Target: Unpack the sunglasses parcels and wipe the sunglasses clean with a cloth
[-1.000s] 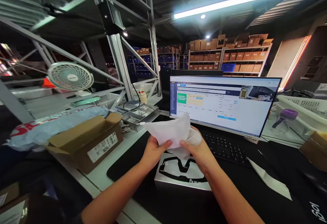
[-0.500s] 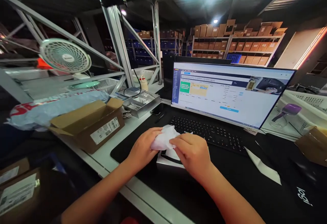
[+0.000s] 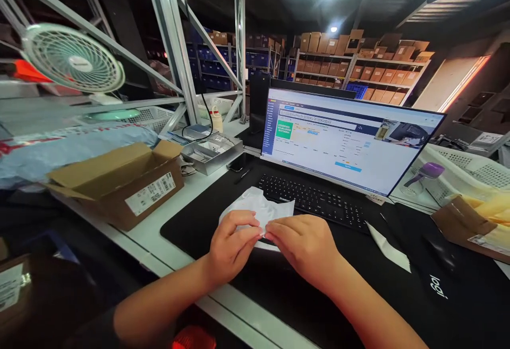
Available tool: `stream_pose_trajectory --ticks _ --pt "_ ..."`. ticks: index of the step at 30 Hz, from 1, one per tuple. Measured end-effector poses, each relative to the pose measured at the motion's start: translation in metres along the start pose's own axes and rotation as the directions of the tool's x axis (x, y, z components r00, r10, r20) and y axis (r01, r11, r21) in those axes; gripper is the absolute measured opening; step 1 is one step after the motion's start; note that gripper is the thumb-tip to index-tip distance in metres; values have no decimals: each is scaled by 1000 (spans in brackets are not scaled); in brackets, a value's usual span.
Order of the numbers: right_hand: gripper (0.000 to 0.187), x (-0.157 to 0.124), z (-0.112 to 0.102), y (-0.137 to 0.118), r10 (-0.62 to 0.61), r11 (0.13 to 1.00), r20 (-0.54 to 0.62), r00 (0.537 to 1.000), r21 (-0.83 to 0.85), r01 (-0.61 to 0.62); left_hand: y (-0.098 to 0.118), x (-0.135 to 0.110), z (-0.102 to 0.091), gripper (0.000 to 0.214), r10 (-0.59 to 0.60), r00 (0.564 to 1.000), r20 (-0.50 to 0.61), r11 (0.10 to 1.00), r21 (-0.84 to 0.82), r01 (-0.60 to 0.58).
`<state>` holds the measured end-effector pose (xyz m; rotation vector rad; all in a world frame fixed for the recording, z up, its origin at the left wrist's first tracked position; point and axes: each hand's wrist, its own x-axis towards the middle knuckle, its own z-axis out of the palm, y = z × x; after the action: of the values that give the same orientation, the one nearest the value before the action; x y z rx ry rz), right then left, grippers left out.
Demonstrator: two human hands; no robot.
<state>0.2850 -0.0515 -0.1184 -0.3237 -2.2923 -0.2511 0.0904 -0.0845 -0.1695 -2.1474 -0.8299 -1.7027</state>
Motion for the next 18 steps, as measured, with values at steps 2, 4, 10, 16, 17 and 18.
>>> stream_pose_trajectory --ticks 2,4,10,16,17,18 --pt "8 -4 -3 8 -57 988 54 997 -138 64 -2 -8 -5 17 38 996 -75 999 -9 -39" --pt "9 -9 -5 22 -63 953 112 992 -287 93 -5 -16 -13 21 28 983 -184 1000 -4 -30" --pt "8 -13 -14 44 -11 882 155 988 -464 82 -13 -28 -23 19 -17 967 -256 1000 -14 14" --pt "22 -7 -11 2 -93 982 32 995 -163 97 -12 -31 -13 13 15 954 -300 999 -29 -25" --pt "20 -7 -8 -3 -91 988 48 995 -124 96 -11 -31 -12 12 17 953 -303 999 -31 -28" --pt "18 -7 -4 -6 -79 991 76 994 -104 87 -10 -32 -10 11 19 953 -302 999 -33 -30"
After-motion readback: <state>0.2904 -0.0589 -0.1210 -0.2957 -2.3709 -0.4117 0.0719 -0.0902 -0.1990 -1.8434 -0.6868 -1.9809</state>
